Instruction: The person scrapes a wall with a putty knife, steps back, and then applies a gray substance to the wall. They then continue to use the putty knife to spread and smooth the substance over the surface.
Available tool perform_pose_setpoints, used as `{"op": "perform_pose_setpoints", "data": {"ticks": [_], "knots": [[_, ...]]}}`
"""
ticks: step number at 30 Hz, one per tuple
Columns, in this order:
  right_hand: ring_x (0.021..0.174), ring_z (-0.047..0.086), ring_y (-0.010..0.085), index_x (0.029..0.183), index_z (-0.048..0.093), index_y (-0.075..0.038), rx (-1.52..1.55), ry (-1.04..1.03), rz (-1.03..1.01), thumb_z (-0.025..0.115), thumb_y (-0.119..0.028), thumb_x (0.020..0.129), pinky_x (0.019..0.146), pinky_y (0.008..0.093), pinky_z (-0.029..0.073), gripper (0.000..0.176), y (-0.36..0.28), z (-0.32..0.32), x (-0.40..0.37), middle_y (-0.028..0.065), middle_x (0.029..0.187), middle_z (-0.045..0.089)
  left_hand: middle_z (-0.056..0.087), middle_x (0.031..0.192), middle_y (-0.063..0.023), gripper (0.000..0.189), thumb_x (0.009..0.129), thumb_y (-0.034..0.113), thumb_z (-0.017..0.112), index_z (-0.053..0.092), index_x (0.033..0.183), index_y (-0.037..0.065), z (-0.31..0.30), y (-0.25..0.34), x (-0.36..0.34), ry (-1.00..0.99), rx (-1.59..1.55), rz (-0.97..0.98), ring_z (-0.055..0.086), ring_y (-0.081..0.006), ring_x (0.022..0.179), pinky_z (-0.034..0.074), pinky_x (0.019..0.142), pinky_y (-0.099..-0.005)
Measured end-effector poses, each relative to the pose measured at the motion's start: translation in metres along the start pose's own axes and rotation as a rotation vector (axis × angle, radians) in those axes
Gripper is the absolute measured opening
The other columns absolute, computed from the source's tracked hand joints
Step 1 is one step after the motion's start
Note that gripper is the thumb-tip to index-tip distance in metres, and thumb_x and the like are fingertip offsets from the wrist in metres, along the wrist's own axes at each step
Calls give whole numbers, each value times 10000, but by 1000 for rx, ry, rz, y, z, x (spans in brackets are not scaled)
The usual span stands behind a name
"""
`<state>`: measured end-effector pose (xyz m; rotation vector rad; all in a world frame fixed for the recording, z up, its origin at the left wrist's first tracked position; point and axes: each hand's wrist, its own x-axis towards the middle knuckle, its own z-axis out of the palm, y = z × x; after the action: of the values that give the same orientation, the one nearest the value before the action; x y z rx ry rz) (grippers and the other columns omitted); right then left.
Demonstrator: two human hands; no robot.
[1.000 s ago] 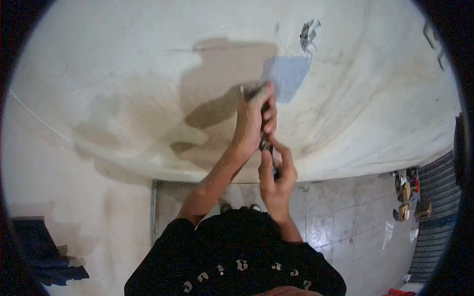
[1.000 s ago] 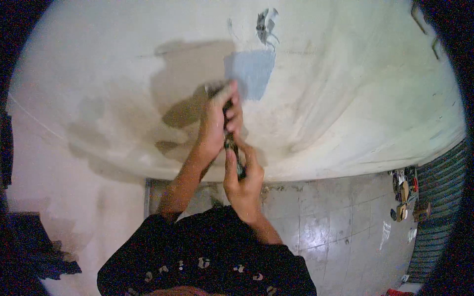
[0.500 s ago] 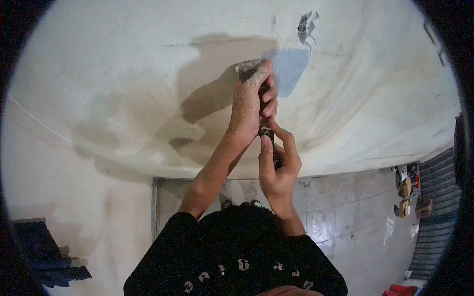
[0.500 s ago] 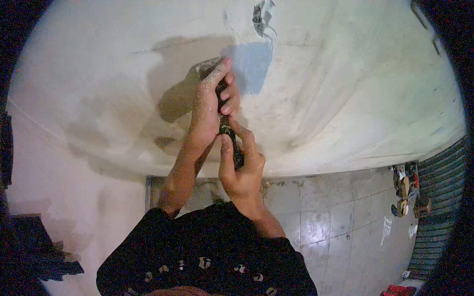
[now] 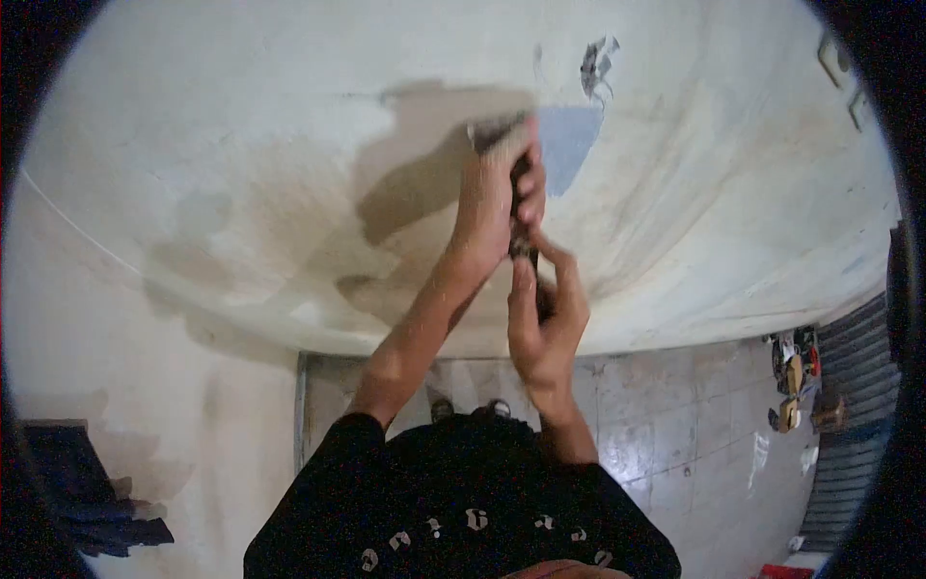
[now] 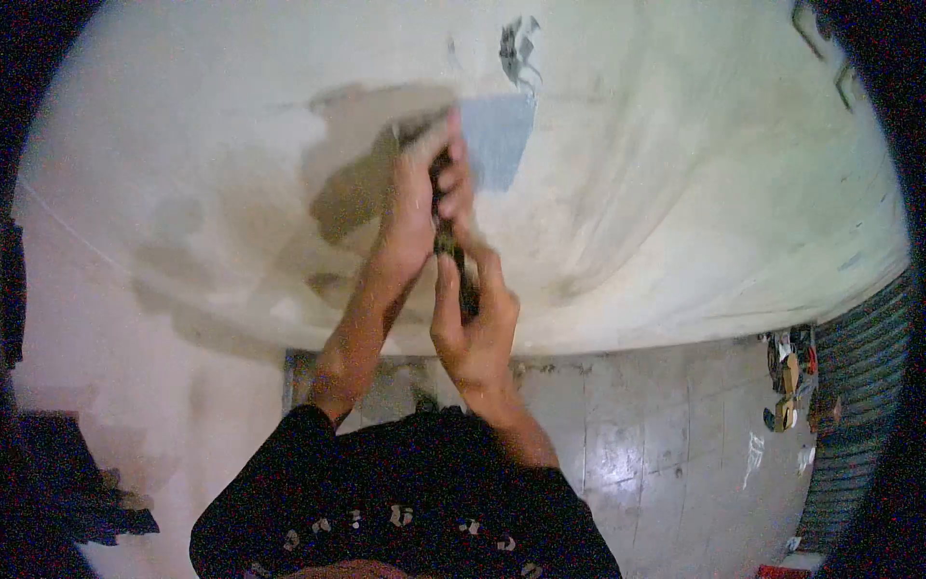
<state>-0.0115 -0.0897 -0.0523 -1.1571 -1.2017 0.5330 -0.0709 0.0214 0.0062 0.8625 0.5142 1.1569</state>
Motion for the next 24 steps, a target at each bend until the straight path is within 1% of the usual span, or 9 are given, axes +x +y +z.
{"op": "perform_pose_setpoints", "data": {"ticks": [1,4,8,9,12,16,20,22,24], "knots": [[736,559,101,1236,530,25,-6,4,8,538,-58,952,611,247,428,296,-10,0,6,115,891,619,366,531,43,344,907,392,576,451,713,137,4,6,4,-28,-34,21,361,-96,377,293,371,-263],[807,640,133,1231,536,19,-56,-3,62,548,-49,945,660,284,502,294,3,-8,-1,204,991,683,366,530,42,347,903,395,578,449,707,140,-1,-13,2,24,-37,-65,357,-97,378,295,374,-264],[833,609,120,1218,528,34,-74,14,80,536,-43,952,700,277,503,276,4,-10,2,210,985,669,370,520,39,356,890,405,593,449,704,137,2,-16,8,-49,-3,-4,355,-97,376,299,377,-263],[876,612,131,1215,523,45,-89,-5,163,527,-38,955,738,283,508,274,-20,-12,10,210,1010,664,378,520,36,362,883,412,602,452,704,135,13,-5,7,-79,-1,36,354,-96,372,292,370,-264],[836,592,119,1220,513,46,-62,19,104,519,-43,962,698,277,499,273,-14,-14,5,185,983,661,380,516,35,359,881,407,606,457,703,134,16,-8,8,-66,-29,-9,354,-100,364,289,360,-266],[710,555,83,1222,519,15,-28,52,27,527,-74,970,576,260,446,267,2,-12,-2,165,888,668,376,506,43,330,883,379,607,466,708,137,11,-20,8,-72,-11,-72,356,-100,351,290,351,-267],[779,609,107,1234,512,10,-99,24,144,516,-68,972,634,276,485,274,-23,-21,1,201,938,682,372,506,44,333,881,384,613,462,716,136,21,-14,8,-88,-47,-14,359,-99,356,299,362,-264],[717,591,91,1235,513,3,-62,71,35,517,-65,970,595,272,473,273,0,-20,-12,194,909,685,372,508,46,335,884,385,610,458,727,131,14,-29,3,-92,-37,-82,353,-95,367,304,377,-259],[717,588,83,1238,514,-6,-72,42,81,525,-63,964,588,271,469,280,-11,-22,-10,195,894,683,369,511,48,332,888,385,606,456,735,131,13,-29,4,-131,-27,-95,348,-92,372,304,381,-258]]}}
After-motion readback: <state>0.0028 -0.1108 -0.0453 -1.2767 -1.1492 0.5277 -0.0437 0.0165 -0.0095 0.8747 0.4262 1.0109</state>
